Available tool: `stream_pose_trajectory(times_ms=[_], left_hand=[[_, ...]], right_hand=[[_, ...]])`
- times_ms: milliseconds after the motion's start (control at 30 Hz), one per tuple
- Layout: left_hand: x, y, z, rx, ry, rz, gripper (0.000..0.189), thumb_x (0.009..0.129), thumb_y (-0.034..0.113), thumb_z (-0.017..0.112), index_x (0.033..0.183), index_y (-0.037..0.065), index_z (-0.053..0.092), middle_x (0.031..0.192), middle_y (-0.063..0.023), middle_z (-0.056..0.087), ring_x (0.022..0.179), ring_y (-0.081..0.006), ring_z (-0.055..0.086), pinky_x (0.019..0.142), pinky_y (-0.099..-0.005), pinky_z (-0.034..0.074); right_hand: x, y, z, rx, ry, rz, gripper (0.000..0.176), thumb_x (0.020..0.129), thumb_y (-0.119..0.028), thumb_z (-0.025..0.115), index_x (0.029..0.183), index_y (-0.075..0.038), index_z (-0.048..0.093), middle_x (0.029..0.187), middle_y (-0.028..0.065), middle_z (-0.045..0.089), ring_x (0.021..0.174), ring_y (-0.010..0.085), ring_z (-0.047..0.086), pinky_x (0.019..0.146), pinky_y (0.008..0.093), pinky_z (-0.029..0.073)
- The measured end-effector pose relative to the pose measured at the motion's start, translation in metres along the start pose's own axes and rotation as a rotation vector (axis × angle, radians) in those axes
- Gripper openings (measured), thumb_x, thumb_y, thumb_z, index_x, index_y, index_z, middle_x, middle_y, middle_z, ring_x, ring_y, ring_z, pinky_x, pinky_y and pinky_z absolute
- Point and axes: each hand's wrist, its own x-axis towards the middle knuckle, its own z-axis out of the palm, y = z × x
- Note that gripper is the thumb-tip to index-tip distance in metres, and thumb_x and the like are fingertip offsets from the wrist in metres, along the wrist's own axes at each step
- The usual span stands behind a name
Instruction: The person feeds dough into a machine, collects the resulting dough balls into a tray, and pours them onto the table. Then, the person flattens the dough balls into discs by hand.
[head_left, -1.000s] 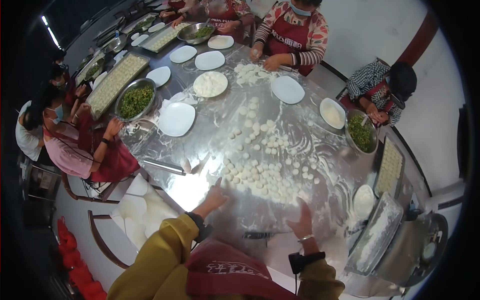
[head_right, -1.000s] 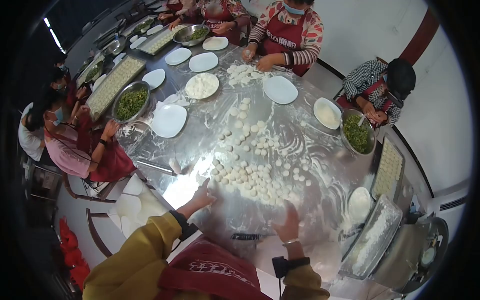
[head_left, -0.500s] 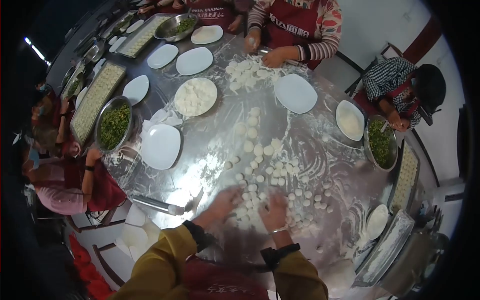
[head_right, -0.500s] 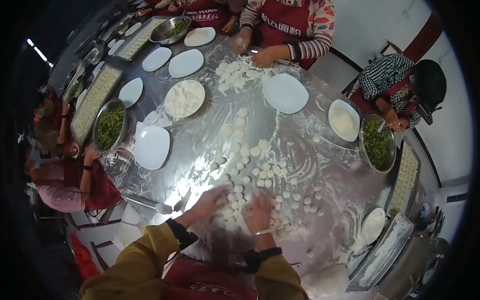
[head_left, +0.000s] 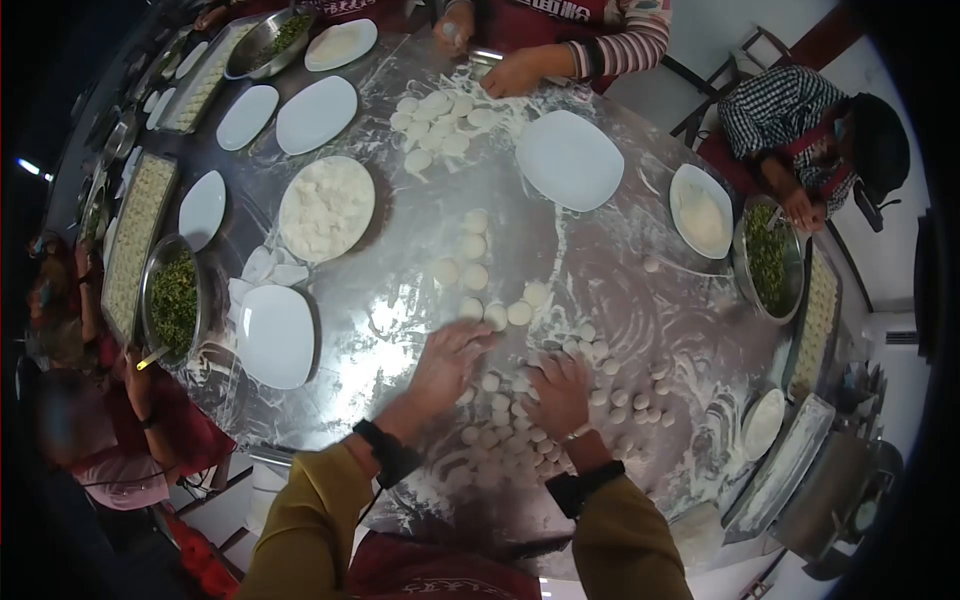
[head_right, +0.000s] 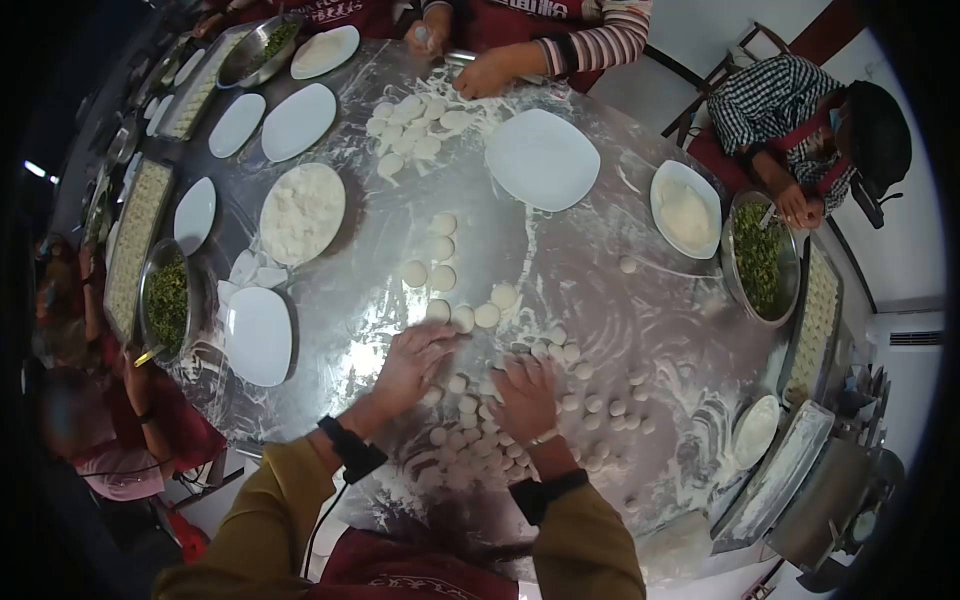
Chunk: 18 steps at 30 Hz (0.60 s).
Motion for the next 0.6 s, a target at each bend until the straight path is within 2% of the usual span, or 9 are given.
stream_pose_trajectory(times_ms=[100, 133, 233, 333, 433, 500, 533, 567, 600], left_hand=[[0.044, 0.000, 0.001, 0.347, -0.062, 0.255, 0.050, 0.088, 0.017, 0.061, 0.137, 0.025, 0.055, 0.147, -0.0013, 0.045, 0.137, -0.0277, 0.038, 0.112, -0.0431, 0.029], [0.055, -0.004, 0.009, 0.422, -0.129, 0.320, 0.058, 0.088, 0.025, 0.062, 0.143, 0.031, 0.047, 0.153, 0.0010, 0.037, 0.141, -0.0274, 0.033, 0.114, -0.0491, 0.024], [0.081, -0.028, 0.013, 0.471, -0.190, 0.367, 0.059, 0.089, 0.028, 0.060, 0.145, 0.033, 0.043, 0.155, 0.0007, 0.034, 0.140, -0.0276, 0.033, 0.113, -0.0553, 0.022], [0.095, -0.050, -0.005, 0.648, 0.036, 0.123, 0.053, 0.090, 0.028, 0.059, 0.142, 0.032, 0.048, 0.151, -0.0038, 0.038, 0.135, -0.0294, 0.037, 0.110, -0.0572, 0.023], [0.071, -0.038, -0.025, 0.700, 0.191, -0.049, 0.048, 0.089, 0.025, 0.059, 0.137, 0.028, 0.052, 0.145, -0.0096, 0.044, 0.131, -0.0302, 0.040, 0.107, -0.0558, 0.026], [0.035, -0.024, -0.031, 0.323, 0.081, -0.132, 0.038, 0.089, 0.018, 0.061, 0.127, 0.019, 0.059, 0.131, -0.0135, 0.054, 0.120, -0.0328, 0.050, 0.098, -0.0464, 0.040], [0.020, -0.005, -0.038, -0.005, -0.048, -0.252, 0.041, 0.089, 0.013, 0.062, 0.130, 0.015, 0.056, 0.133, -0.0134, 0.055, 0.119, -0.0328, 0.055, 0.099, -0.0400, 0.045], [0.004, 0.009, -0.037, -0.298, -0.109, -0.244, 0.036, 0.090, 0.011, 0.062, 0.125, 0.012, 0.057, 0.133, -0.0167, 0.055, 0.119, -0.0343, 0.055, 0.097, -0.0391, 0.048], [-0.022, -0.001, -0.017, -0.373, -0.064, -0.138, 0.033, 0.086, 0.012, 0.066, 0.119, 0.010, 0.059, 0.128, -0.0171, 0.056, 0.117, -0.0348, 0.056, 0.097, -0.0403, 0.048]], right_hand=[[-0.024, 0.013, -0.025, -0.040, -0.085, 0.116, 0.041, 0.076, -0.031, 0.070, 0.116, -0.019, 0.065, 0.124, 0.0077, 0.055, 0.120, 0.0314, 0.047, 0.105, 0.0549, 0.027], [-0.029, 0.017, -0.030, -0.055, -0.128, 0.164, 0.040, 0.076, -0.030, 0.070, 0.115, -0.018, 0.065, 0.122, 0.0078, 0.056, 0.118, 0.0315, 0.048, 0.103, 0.0547, 0.029], [-0.042, 0.032, -0.029, -0.136, -0.365, 0.396, 0.038, 0.077, -0.027, 0.068, 0.114, -0.018, 0.066, 0.124, 0.0083, 0.056, 0.115, 0.0330, 0.049, 0.097, 0.0539, 0.032], [-0.040, 0.017, -0.039, -0.196, -0.025, 0.413, 0.037, 0.078, -0.024, 0.065, 0.114, -0.017, 0.065, 0.124, 0.0092, 0.056, 0.113, 0.0337, 0.050, 0.096, 0.0542, 0.033], [-0.018, -0.004, -0.017, -0.151, 0.123, 0.232, 0.037, 0.079, -0.023, 0.062, 0.116, -0.017, 0.065, 0.126, 0.0098, 0.056, 0.112, 0.0343, 0.051, 0.095, 0.0536, 0.034], [0.005, -0.034, -0.007, 0.059, 0.119, 0.148, 0.038, 0.081, -0.020, 0.061, 0.118, -0.015, 0.064, 0.130, 0.0108, 0.055, 0.116, 0.0335, 0.050, 0.099, 0.0510, 0.036], [0.013, -0.044, 0.003, 0.179, 0.105, 0.095, 0.037, 0.081, -0.018, 0.060, 0.118, -0.015, 0.064, 0.131, 0.0108, 0.055, 0.118, 0.0331, 0.050, 0.101, 0.0496, 0.037], [0.017, -0.050, 0.011, 0.177, 0.068, 0.066, 0.037, 0.081, -0.017, 0.059, 0.118, -0.014, 0.064, 0.131, 0.0107, 0.055, 0.118, 0.0327, 0.050, 0.102, 0.0489, 0.037], [0.019, -0.055, 0.020, 0.174, 0.031, 0.036, 0.037, 0.081, -0.016, 0.059, 0.117, -0.013, 0.064, 0.131, 0.0106, 0.055, 0.119, 0.0324, 0.050, 0.102, 0.0483, 0.038]])
